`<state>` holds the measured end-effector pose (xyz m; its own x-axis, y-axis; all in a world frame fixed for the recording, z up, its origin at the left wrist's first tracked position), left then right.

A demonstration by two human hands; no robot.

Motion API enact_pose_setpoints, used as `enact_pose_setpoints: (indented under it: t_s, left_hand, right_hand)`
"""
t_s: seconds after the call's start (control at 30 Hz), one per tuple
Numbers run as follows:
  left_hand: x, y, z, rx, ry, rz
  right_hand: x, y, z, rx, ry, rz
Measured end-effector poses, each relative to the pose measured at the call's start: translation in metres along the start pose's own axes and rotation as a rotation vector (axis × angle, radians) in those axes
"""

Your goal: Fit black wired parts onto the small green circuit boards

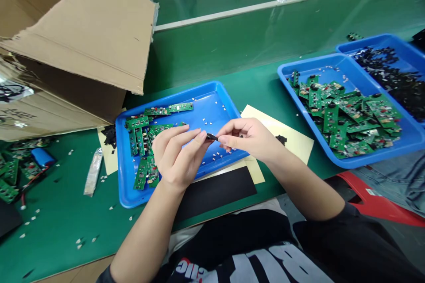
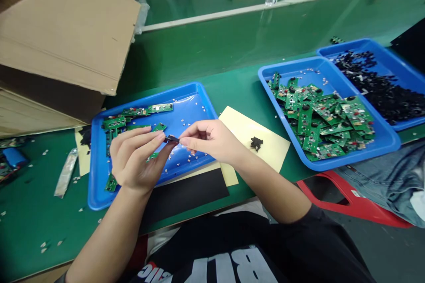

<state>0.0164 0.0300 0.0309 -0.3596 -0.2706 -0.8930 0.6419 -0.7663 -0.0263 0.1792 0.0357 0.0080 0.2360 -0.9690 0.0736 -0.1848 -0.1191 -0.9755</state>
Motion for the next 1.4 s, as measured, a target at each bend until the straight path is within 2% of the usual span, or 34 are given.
enact_pose_setpoints:
  t_s: [0.4,0.57,0.87,0.97,1.03,1.2,1.4]
  left_hand:
    - [0.003,-0.001,-0.005,0.095,-0.082,0.177]
    - [0.003,-0.003,-0.005,0.118,-0.042,0.158]
    - [0.002,-0.002,-0.005,0.176,-0.08,0.14]
    - [0.003,-0.003,-0.006,0.261,-0.1,0.157]
    - [0.006,-0.004,-0.008,0.358,-0.126,0.26]
    - [0.015,-0.002,-0.023,0.767,-0.187,0.684]
    - [0.016,0.001,-0.028,0.882,-0.244,0.865]
  right_hand:
    - [-0.003,0.006,-0.006,-0.059,-0.033,-0.002]
    - [-0.001,0.004,-0.007,-0.073,0.019,0.051]
    - [-0.003,0.009,-0.006,-0.052,-0.027,0.008]
    - [-0.002,0.008,-0.007,0.033,-0.006,0.089]
    - [0.0,0.006,-0.008,0.119,0.031,0.204]
    - [0.004,0.004,-0.008,0.232,0.153,0.428]
    - [0.009,-0.005,-0.009,0.547,0.254,0.645]
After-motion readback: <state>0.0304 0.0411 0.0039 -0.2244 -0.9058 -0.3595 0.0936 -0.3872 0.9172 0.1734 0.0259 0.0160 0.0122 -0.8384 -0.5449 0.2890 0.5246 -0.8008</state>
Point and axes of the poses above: each hand's wrist, its own x-axis away from the middle knuckle, its own z-axis out of the back of the hand, y = z × x, the point moved 4 cm from there along -x, towards the middle knuckle, and after that the axes turned 3 degrees about -x, right-handed, at the moved point
